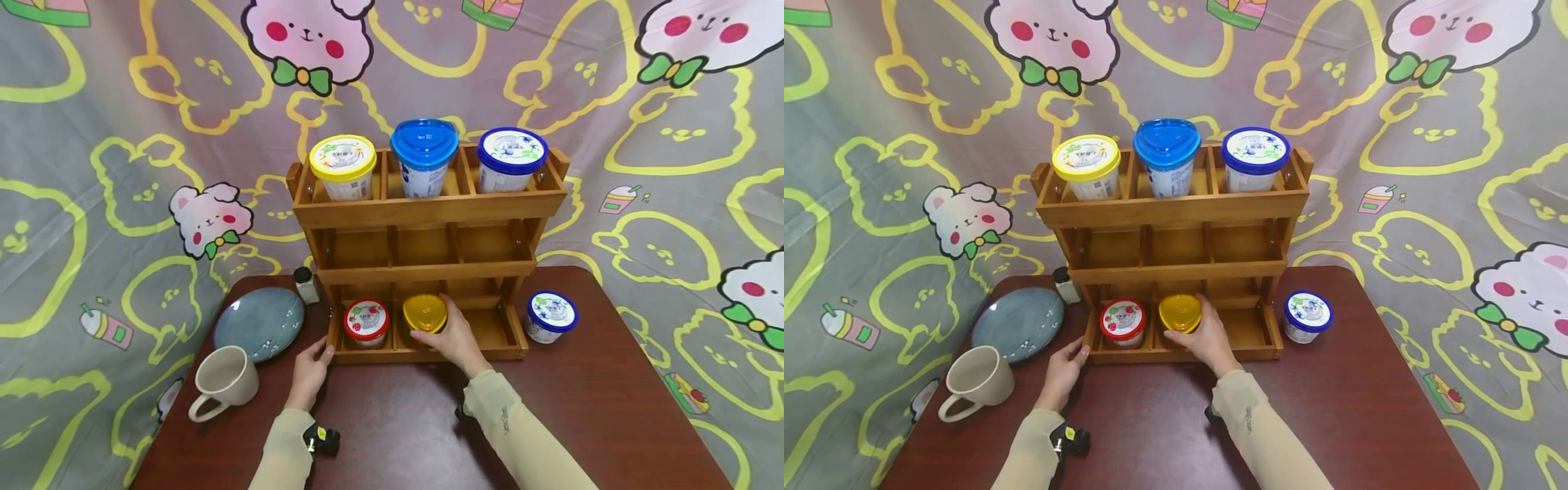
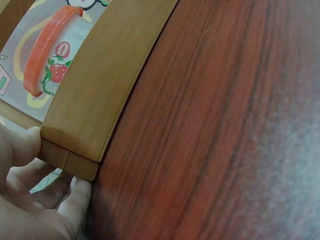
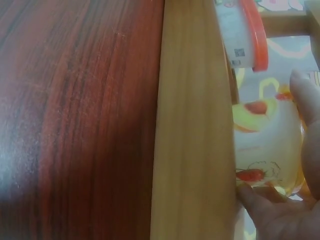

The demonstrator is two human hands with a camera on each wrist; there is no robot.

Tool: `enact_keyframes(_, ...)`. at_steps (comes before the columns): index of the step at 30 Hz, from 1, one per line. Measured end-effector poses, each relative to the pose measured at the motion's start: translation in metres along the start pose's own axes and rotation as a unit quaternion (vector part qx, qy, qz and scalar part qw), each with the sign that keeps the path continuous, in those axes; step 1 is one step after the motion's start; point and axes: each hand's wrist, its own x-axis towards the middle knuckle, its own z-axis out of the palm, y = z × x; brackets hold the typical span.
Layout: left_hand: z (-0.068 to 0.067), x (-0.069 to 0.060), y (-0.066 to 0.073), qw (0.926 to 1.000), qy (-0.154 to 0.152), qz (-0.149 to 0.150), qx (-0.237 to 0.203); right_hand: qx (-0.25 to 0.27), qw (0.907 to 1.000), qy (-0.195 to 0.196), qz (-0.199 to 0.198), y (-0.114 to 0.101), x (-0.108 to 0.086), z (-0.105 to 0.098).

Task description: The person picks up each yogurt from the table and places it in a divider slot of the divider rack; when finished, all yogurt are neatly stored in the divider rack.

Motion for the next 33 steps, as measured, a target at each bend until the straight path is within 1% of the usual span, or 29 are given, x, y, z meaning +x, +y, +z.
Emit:
enact_keyframes(4, 0.0, 0.0, -0.001, 1.0, -0.002, 0.0, 0.0, 0.001, 1.0, 0.002, -0.004, -0.001, 0.0, 0.001)
enact_keyframes(8, 0.0, 0.0, -0.001, 1.0, -0.004, 0.0, 0.005, 0.014, 0.9999, 0.002, -0.005, -0.003, -0.002, 0.001)
enact_keyframes(12, -0.001, 0.0, -0.001, 0.9999, -0.005, 0.0, 0.011, 0.021, 0.9998, 0.001, 0.0, -0.004, -0.003, 0.0)
enact_keyframes(15, -0.002, 0.0, -0.001, 0.9999, -0.006, 0.001, 0.012, 0.017, 0.9998, -0.001, 0.006, -0.005, -0.004, -0.001)
enact_keyframes(20, -0.002, 0.0, -0.002, 0.9999, -0.005, 0.002, 0.009, 0.012, 0.9997, 0.008, 0.019, -0.009, -0.008, -0.007)
enact_keyframes(23, -0.001, 0.0, -0.002, 1.0, -0.005, 0.002, 0.007, 0.007, 0.9997, 0.01, 0.021, -0.011, -0.013, -0.018)
enact_keyframes(27, -0.002, -0.001, -0.002, 0.9999, -0.006, -0.001, 0.01, 0.002, 0.9998, 0.02, 0.009, -0.01, -0.028, -0.042)
enact_keyframes(30, -0.001, -0.001, -0.002, 0.9999, -0.003, -0.004, 0.011, 0.001, 0.9986, 0.051, -0.013, -0.005, -0.042, -0.065)
enact_keyframes(33, -0.001, 0.0, -0.001, 0.9999, -0.001, -0.007, 0.01, -0.012, 0.9947, 0.096, -0.037, 0.005, -0.055, -0.092)
